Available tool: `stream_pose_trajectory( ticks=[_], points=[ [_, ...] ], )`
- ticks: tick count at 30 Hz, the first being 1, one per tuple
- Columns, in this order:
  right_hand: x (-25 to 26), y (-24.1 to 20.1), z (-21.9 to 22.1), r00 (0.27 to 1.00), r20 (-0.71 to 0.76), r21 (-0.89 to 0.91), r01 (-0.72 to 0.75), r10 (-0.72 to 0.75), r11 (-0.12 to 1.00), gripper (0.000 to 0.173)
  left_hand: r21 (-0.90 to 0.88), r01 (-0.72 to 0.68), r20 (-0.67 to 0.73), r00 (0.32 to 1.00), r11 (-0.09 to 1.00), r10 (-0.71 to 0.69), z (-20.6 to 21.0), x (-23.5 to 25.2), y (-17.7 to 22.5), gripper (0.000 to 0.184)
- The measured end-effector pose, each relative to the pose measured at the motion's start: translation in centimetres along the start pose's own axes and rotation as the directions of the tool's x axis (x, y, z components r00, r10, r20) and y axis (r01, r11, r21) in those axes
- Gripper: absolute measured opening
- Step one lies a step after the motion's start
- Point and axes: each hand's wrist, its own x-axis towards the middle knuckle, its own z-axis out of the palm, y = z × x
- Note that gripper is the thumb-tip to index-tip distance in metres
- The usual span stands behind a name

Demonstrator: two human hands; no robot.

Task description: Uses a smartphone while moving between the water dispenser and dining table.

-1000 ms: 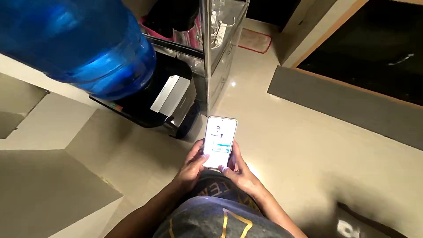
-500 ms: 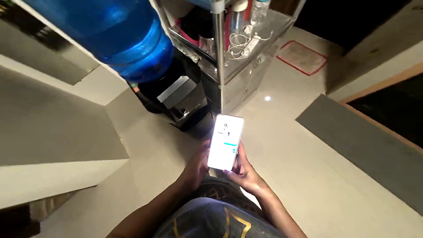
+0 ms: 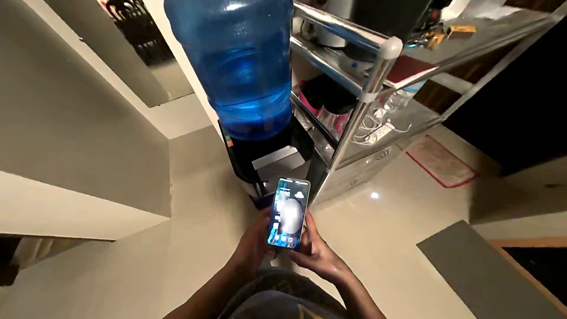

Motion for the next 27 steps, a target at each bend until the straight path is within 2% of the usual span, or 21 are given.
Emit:
stream_pose_trajectory(
  ticks=[4,8,11,15,18,22,24,25,27],
  points=[
    [2.4,-0.3,-0.8,1.000,-0.024,-0.068,0.001,-0.003,0.998,0.116,-0.004,0.004,-0.005,1.000,1.000,-0.004,-1.1,2.5,1.7,0.047],
    [4.4,-0.1,-1.6,0.989,-0.143,-0.211,-0.006,-0.024,0.977,0.112,0.059,0.023,0.001,1.000,0.998,-0.023,-3.2,5.6,3.5,0.048],
    [4.7,-0.1,-2.9,0.957,-0.292,-0.339,-0.103,-0.001,0.935,0.107,0.236,0.087,-0.073,0.995,0.968,-0.071,-5.4,9.4,5.7,0.047],
    [1.9,0.1,-5.7,0.876,-0.480,-0.356,-0.254,0.057,0.899,0.095,0.557,0.137,-0.095,0.990,0.819,-0.100,-8.4,15.3,9.0,0.045],
    [-2.5,2.3,-7.6,0.733,-0.676,-0.282,-0.356,0.078,0.891,0.090,0.728,0.109,-0.063,0.994,0.677,-0.093,-9.6,18.5,10.7,0.044],
    [-10.2,7.9,-8.2,0.450,-0.882,-0.086,-0.447,0.141,0.891,0.088,0.821,0.124,-0.104,0.992,0.558,-0.067,-9.1,20.4,11.6,0.046],
    [-13.7,10.9,-6.9,0.300,-0.927,0.068,-0.460,0.227,0.885,0.084,0.877,0.078,-0.055,0.996,0.473,-0.064,-8.9,20.3,11.7,0.049],
    [-15.2,12.3,-5.9,0.232,-0.932,0.149,-0.456,0.279,0.877,0.082,0.906,0.053,-0.031,0.998,0.420,-0.059,-8.9,20.1,11.5,0.055],
    [-18.3,15.9,-4.0,0.122,-0.920,0.284,-0.449,0.373,0.847,0.080,0.948,0.019,-0.008,0.999,0.318,-0.034,-8.9,19.5,11.0,0.078]
  ],
)
